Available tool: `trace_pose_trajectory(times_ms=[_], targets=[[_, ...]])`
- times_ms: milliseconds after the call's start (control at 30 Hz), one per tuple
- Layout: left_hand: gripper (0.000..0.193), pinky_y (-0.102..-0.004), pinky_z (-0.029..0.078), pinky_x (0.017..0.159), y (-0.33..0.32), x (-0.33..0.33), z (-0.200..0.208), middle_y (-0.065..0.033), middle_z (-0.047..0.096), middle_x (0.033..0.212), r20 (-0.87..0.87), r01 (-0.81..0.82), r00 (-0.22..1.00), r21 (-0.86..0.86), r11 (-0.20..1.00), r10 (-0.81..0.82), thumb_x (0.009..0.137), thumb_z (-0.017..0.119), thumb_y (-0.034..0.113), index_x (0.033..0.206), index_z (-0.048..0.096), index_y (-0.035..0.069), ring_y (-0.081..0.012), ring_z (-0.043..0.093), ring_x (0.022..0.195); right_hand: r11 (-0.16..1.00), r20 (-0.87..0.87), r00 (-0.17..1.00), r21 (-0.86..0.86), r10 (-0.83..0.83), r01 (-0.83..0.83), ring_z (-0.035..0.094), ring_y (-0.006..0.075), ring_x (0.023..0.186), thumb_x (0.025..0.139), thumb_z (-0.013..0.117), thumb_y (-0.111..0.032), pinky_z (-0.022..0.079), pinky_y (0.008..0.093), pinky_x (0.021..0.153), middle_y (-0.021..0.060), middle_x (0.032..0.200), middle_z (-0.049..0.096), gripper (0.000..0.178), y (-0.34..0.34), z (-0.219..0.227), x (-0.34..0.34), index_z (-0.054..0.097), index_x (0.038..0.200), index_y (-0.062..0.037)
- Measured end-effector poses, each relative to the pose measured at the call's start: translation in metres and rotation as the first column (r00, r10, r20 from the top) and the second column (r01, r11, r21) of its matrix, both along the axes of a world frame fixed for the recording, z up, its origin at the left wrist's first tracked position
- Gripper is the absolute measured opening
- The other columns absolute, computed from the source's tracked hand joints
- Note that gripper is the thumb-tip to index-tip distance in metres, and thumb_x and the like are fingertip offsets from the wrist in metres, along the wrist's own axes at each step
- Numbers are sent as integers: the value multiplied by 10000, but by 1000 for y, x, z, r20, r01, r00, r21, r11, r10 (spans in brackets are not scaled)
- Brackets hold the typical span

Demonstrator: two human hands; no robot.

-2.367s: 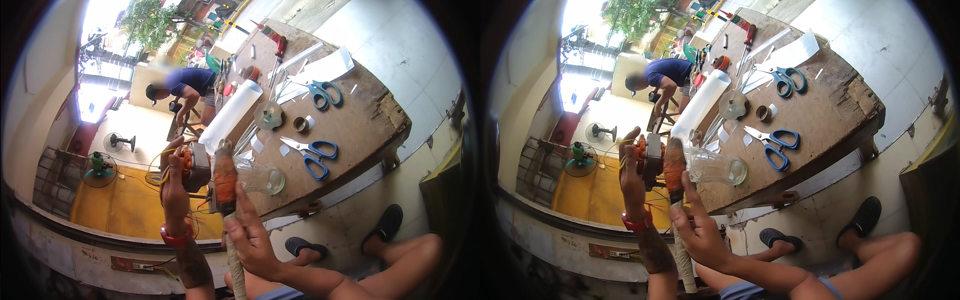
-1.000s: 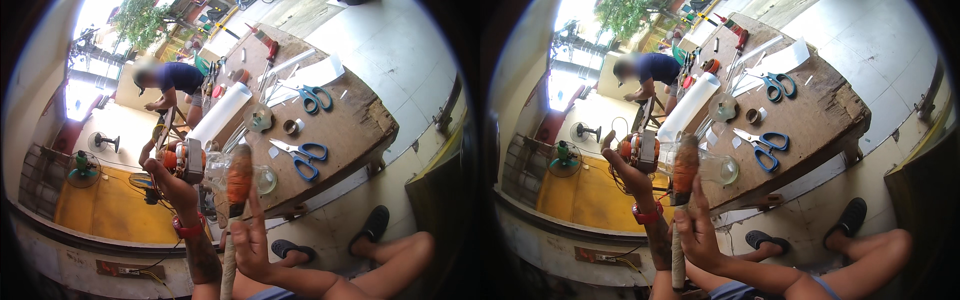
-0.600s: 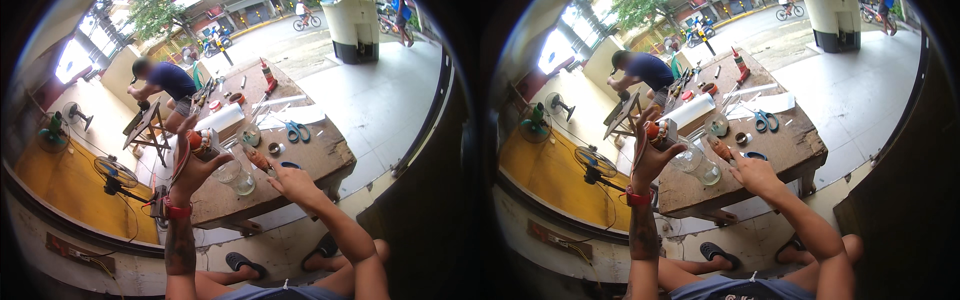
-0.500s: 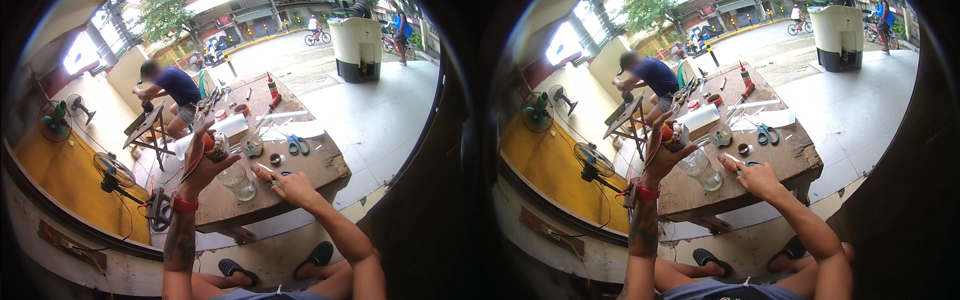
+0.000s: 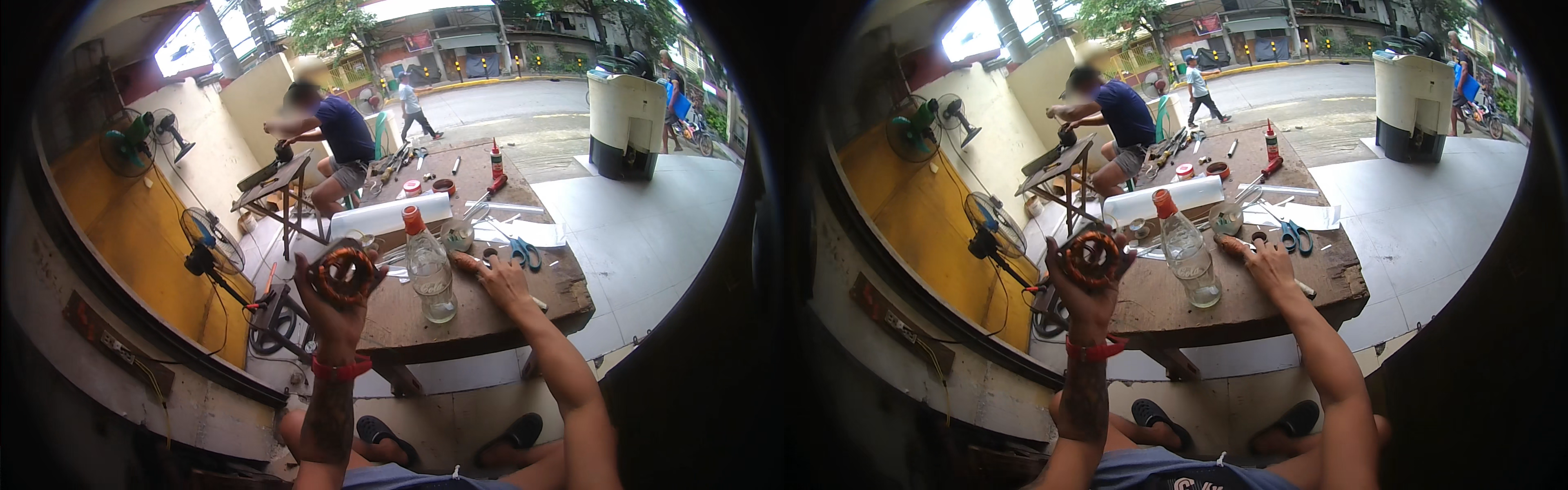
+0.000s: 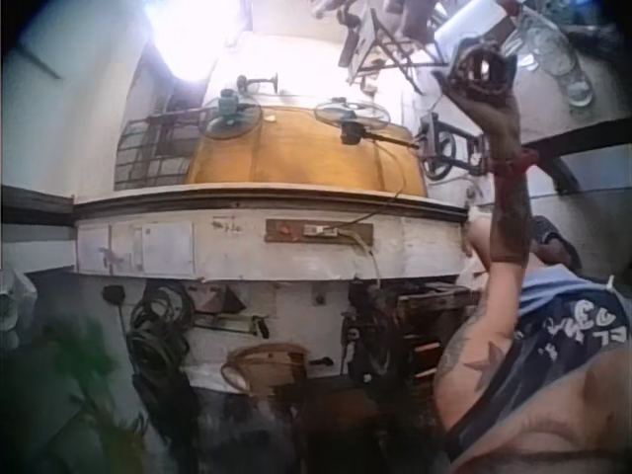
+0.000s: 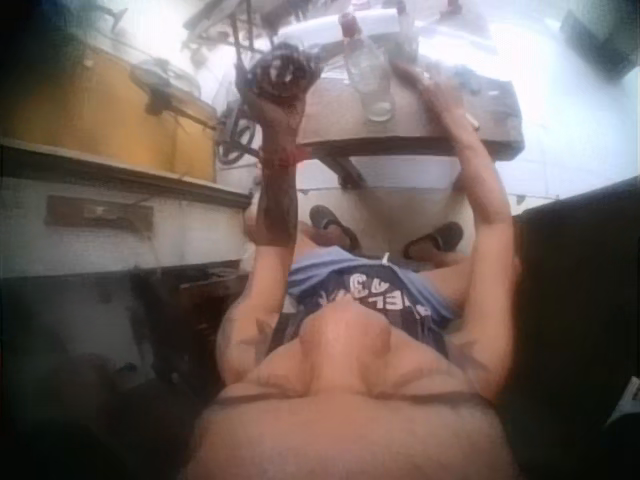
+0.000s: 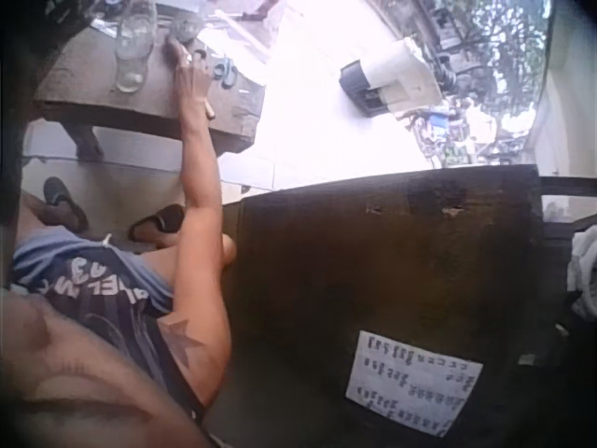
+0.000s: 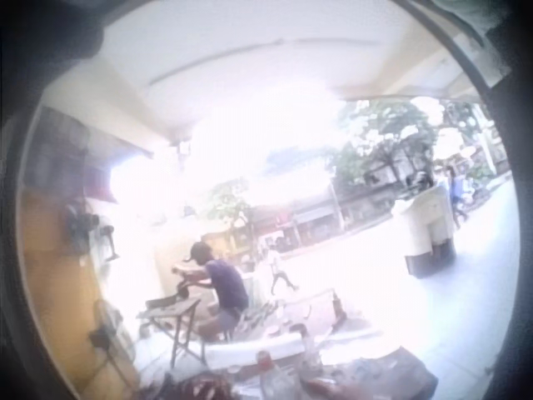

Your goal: The person sits on the floor and works on a small motor component, stripping wire insulation with pliers, twisting wires, and applying liquid from a bottle. The person repeatedly handles the component and wires throughout the clip.

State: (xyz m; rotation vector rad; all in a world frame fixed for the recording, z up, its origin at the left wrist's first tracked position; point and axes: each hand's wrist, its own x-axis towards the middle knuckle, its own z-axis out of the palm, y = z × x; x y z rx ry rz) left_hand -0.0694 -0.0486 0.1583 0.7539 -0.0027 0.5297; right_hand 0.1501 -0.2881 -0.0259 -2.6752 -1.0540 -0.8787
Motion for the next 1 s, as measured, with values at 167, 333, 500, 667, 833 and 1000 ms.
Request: trace_pose_trajectory(times_ms=[167,333,500,667,833,1000], targets=[[827,-636,590,966,-40,-58,-114,-224,698,1244,49,380,915,-433,817,-400,1027,418,717,1326,624,-26,-410,716,1113,997,-223,975,63,-19,34,687,295,1062,930,765,-353,501,444,920,98,1175,673,464,-3,1,-6,664,1335,-150],[844,-632,592,969,-70,-67,-146,-219,703,1230,-61,391,863,-547,740,-502,1026,407,732,1311,636,-29,-397,729,1075,965,-233,972,246,-31,90,670,327,1120,965,751,-319,510,456,993,139,1222,669,444,-21,34,-44,657,1325,-77],[834,-587,618,935,-75,-65,-148,-218,709,1220,-66,431,842,-515,741,-536,1032,409,725,1299,646,-29,-372,739,1057,763,-327,861,638,389,-102,708,318,969,982,744,-171,563,408,850,151,1051,693,242,-54,72,-142,701,1156,-8],[801,-531,625,938,-81,-62,-148,-207,715,1219,-119,419,859,-394,818,-498,1057,416,693,1335,624,-29,-335,741,1067,726,-343,761,647,551,-233,705,298,986,943,816,-204,575,371,834,139,1069,674,232,-51,72,-225,724,1082,-44],[642,-447,578,1026,-102,-50,-149,-186,664,1338,-213,218,954,10,976,-211,1135,375,542,1412,561,-6,-305,678,1219,471,-453,496,877,741,98,675,247,1175,1012,742,-371,530,372,1038,120,1227,681,497,-6,61,-250,604,1339,-22],[532,-471,404,1218,-118,-73,-154,-105,558,1522,-143,-33,989,-43,999,27,1162,370,442,1525,474,67,-292,508,1447,130,-244,95,760,965,636,653,189,1230,1108,582,-404,505,408,1103,112,1322,668,524,-4,35,-226,523,1449,-11]])
